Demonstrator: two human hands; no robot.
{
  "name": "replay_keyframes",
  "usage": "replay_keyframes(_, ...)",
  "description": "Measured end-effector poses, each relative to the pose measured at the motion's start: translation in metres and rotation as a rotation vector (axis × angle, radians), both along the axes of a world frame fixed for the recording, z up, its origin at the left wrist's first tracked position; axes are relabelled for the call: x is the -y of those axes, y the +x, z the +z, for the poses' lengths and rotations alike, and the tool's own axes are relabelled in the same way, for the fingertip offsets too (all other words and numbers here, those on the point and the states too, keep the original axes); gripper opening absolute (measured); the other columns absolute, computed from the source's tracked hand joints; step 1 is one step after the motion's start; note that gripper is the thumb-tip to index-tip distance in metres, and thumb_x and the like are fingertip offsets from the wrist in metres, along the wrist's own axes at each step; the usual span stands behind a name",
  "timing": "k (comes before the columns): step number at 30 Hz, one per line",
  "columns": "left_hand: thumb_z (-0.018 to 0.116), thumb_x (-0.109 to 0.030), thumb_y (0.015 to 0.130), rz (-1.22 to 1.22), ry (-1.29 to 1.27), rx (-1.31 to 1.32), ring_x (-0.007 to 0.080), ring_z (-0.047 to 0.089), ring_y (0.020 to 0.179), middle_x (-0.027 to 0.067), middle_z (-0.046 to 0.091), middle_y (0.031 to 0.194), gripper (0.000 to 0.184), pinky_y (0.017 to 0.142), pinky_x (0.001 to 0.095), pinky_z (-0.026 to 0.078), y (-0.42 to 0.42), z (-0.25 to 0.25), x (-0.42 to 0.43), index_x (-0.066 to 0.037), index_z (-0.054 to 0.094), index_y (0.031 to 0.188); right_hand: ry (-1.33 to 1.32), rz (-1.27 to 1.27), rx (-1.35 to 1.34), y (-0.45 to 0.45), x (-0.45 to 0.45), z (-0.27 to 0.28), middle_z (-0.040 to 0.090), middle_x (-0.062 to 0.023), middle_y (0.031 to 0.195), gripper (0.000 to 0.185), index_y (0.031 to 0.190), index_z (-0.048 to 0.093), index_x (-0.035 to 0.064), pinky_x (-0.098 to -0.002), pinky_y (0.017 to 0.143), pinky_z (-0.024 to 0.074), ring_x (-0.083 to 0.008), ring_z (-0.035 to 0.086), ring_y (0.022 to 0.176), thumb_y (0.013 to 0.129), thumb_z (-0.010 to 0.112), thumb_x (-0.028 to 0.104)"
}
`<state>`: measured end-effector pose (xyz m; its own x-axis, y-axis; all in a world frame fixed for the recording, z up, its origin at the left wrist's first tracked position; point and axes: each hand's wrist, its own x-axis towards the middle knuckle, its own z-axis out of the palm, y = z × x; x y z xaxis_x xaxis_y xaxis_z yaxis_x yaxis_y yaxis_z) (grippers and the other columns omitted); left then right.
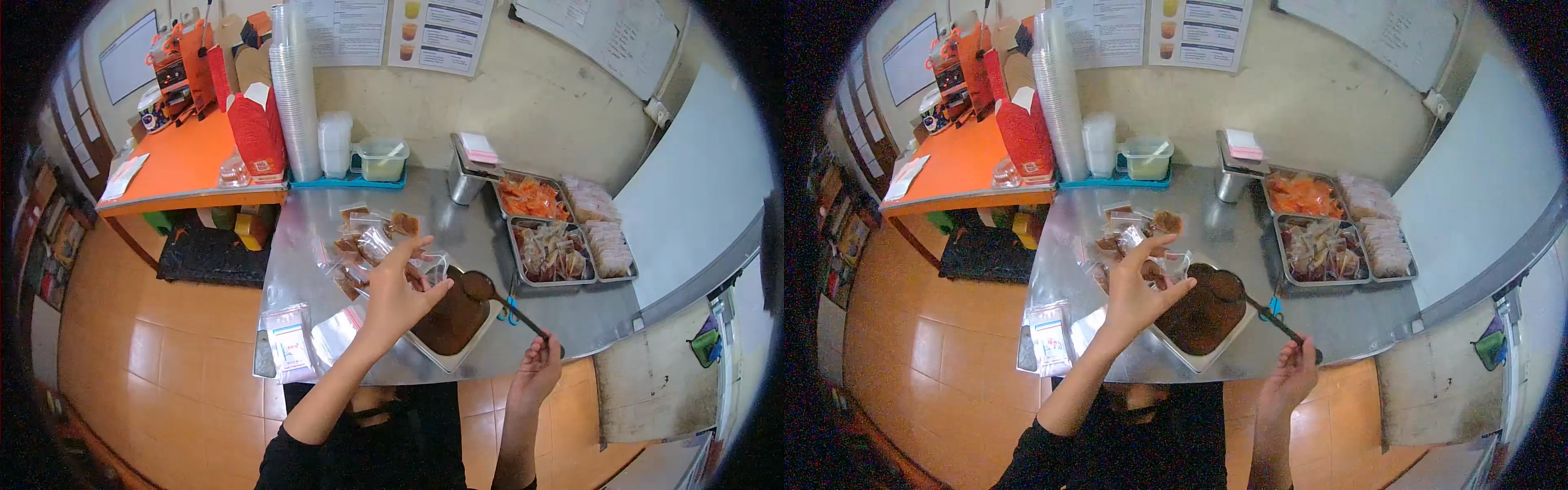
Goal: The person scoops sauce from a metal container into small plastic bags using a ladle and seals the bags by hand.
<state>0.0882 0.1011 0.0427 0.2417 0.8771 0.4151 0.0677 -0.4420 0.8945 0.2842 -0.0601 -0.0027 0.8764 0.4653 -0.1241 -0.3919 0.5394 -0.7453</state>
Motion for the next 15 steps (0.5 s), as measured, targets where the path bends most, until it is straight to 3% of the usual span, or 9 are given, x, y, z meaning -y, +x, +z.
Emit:
replay_keyframes(4, 0.086, -0.009, 0.068, -0.026, -0.004, -0.014, 0.0103, 0.062, 0.065, 0.0098, 0.068, 0.100, 0.067, 0.059, 0.0243, 0.051, 0.011, 0.001, 0.001, -0.006, 0.057, 0.128, 0.051, -0.029, 0.073, -0.001, -0.004, 0.043, 0.065, -0.0055, 0.080, 0.023, 0.103, 0.062, -0.0027, -0.0170, 0.059, 0.0502, -0.0076, 0.060, 0.068, 0.099, 0.058, 0.020)
replay_keyframes(6, 0.086, -0.009, 0.068, -0.032, 0.005, -0.017, 0.0109, 0.062, 0.064, 0.0101, 0.068, 0.099, 0.068, 0.059, 0.0251, 0.052, 0.017, 0.002, 0.002, -0.006, 0.057, 0.129, 0.021, -0.084, 0.181, -0.005, -0.007, 0.062, 0.062, -0.0029, 0.077, 0.025, 0.099, 0.064, -0.0006, -0.0161, 0.060, 0.0451, -0.0066, 0.058, 0.069, 0.099, 0.059, 0.024)
replay_keyframes(15, 0.086, -0.015, 0.066, -0.157, 0.016, -0.046, 0.0134, 0.065, 0.064, 0.0120, 0.070, 0.096, 0.076, 0.061, 0.0274, 0.053, 0.045, 0.004, 0.012, -0.005, 0.052, 0.133, -0.038, -0.216, 0.357, -0.009, -0.011, 0.091, 0.063, -0.0028, 0.071, 0.029, 0.099, 0.065, -0.0012, -0.0174, 0.054, 0.0410, -0.0057, 0.055, 0.058, 0.098, 0.059, 0.027)
